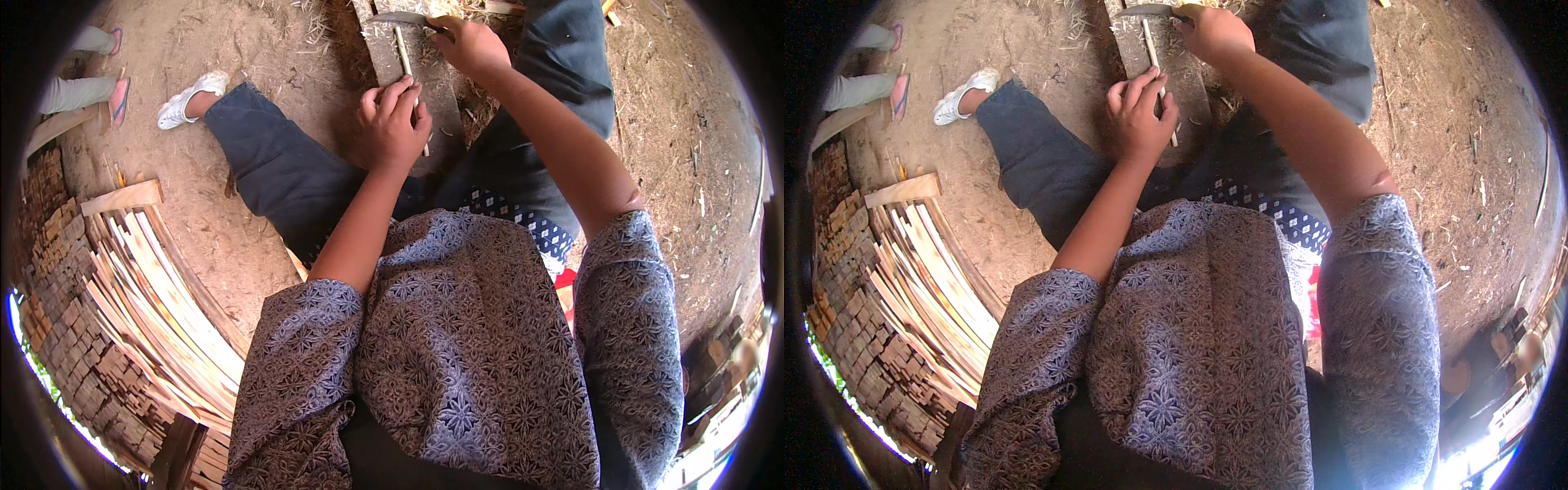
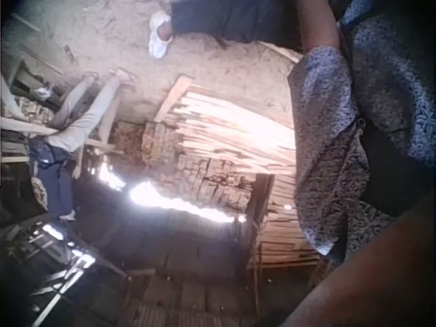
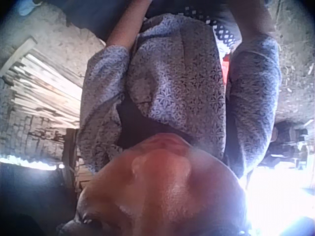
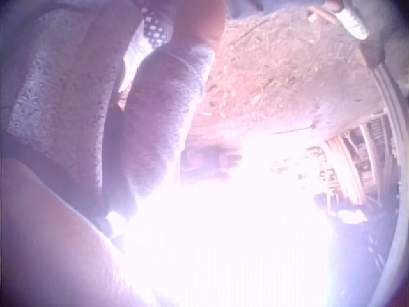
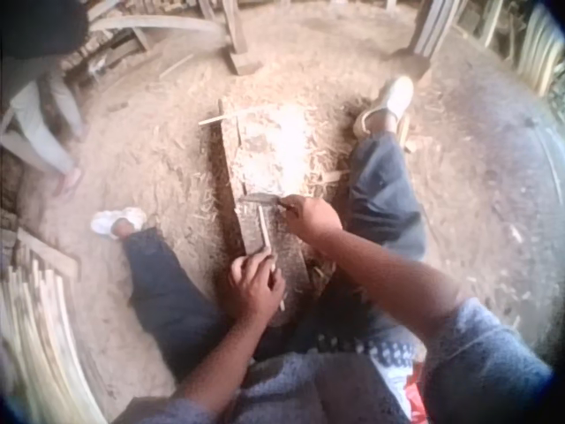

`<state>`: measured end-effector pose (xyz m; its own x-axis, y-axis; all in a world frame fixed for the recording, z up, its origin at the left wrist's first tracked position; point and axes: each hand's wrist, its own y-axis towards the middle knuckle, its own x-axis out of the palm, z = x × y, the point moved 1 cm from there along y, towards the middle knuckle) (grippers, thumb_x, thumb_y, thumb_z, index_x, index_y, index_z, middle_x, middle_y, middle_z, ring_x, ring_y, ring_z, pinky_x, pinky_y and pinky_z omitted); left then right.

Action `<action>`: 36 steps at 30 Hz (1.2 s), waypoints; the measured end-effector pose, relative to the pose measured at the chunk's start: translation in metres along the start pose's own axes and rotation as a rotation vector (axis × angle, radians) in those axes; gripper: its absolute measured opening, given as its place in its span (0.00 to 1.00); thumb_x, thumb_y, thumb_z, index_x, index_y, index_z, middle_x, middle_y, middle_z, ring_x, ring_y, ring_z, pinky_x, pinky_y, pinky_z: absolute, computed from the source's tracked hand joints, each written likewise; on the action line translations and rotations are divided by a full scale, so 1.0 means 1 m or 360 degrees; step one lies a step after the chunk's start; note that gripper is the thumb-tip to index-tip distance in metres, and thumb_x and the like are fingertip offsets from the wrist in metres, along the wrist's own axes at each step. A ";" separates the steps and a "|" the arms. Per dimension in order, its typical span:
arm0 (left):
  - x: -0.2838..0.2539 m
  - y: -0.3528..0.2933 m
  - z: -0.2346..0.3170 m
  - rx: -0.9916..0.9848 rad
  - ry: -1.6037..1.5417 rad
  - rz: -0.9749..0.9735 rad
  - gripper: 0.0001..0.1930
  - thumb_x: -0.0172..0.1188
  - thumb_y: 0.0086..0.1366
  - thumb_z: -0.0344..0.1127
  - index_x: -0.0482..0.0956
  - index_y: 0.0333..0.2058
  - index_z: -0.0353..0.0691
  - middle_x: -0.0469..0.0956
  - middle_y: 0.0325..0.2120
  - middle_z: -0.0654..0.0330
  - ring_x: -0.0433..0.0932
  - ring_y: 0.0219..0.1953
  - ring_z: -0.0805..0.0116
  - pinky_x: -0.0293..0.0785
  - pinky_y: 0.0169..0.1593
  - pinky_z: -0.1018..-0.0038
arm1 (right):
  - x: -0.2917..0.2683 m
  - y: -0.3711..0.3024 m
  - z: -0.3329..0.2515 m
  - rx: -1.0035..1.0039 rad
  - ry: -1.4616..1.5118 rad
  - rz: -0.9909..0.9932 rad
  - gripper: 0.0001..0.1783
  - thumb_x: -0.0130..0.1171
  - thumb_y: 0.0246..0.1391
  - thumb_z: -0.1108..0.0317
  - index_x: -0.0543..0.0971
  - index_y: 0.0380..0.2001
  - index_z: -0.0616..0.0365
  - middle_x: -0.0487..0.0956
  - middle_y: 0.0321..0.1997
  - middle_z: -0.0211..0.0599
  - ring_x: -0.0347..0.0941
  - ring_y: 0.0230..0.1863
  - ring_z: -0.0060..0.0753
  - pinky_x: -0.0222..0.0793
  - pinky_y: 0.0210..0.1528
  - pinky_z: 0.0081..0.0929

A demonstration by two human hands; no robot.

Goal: The person sits on the ground and uses a knife to shave and shape a thin wooden stick. They repeatedly scrape the surface of the stick, rotating it to work on different sides, and occasionally inspect the progress.

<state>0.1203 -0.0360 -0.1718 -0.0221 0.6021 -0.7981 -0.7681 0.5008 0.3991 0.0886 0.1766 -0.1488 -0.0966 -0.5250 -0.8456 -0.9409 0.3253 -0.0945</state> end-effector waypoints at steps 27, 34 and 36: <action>0.033 0.006 0.010 -0.0966 0.0088 -0.0084 0.40 0.58 0.67 0.52 0.55 0.64 0.24 0.71 0.52 0.29 0.74 0.51 0.30 0.73 0.52 0.48 | -0.005 -0.066 -0.003 0.0087 0.0149 -0.0208 0.19 0.60 0.60 0.49 0.82 0.53 0.33 0.85 0.41 0.46 0.82 0.44 0.51 0.78 0.50 0.45; 0.033 0.004 0.010 -0.0886 0.0130 -0.0043 0.38 0.55 0.70 0.50 0.55 0.64 0.23 0.70 0.53 0.29 0.74 0.52 0.31 0.72 0.54 0.48 | -0.005 -0.059 -0.015 0.0104 0.0031 -0.0177 0.18 0.58 0.61 0.50 0.82 0.54 0.31 0.85 0.41 0.44 0.82 0.43 0.50 0.78 0.48 0.44; 0.031 0.005 0.011 -0.0922 0.0122 -0.0081 0.37 0.54 0.71 0.49 0.55 0.64 0.23 0.70 0.54 0.29 0.73 0.53 0.31 0.72 0.54 0.49 | -0.001 -0.054 -0.020 0.0057 0.0006 -0.0105 0.18 0.58 0.61 0.50 0.82 0.53 0.33 0.85 0.36 0.43 0.82 0.40 0.50 0.78 0.45 0.44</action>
<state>0.1229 -0.0080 -0.1894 -0.0054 0.5287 -0.8488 -0.9935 0.0934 0.0646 0.1333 0.1438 -0.1325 -0.0362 -0.5490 -0.8351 -0.9329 0.3181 -0.1687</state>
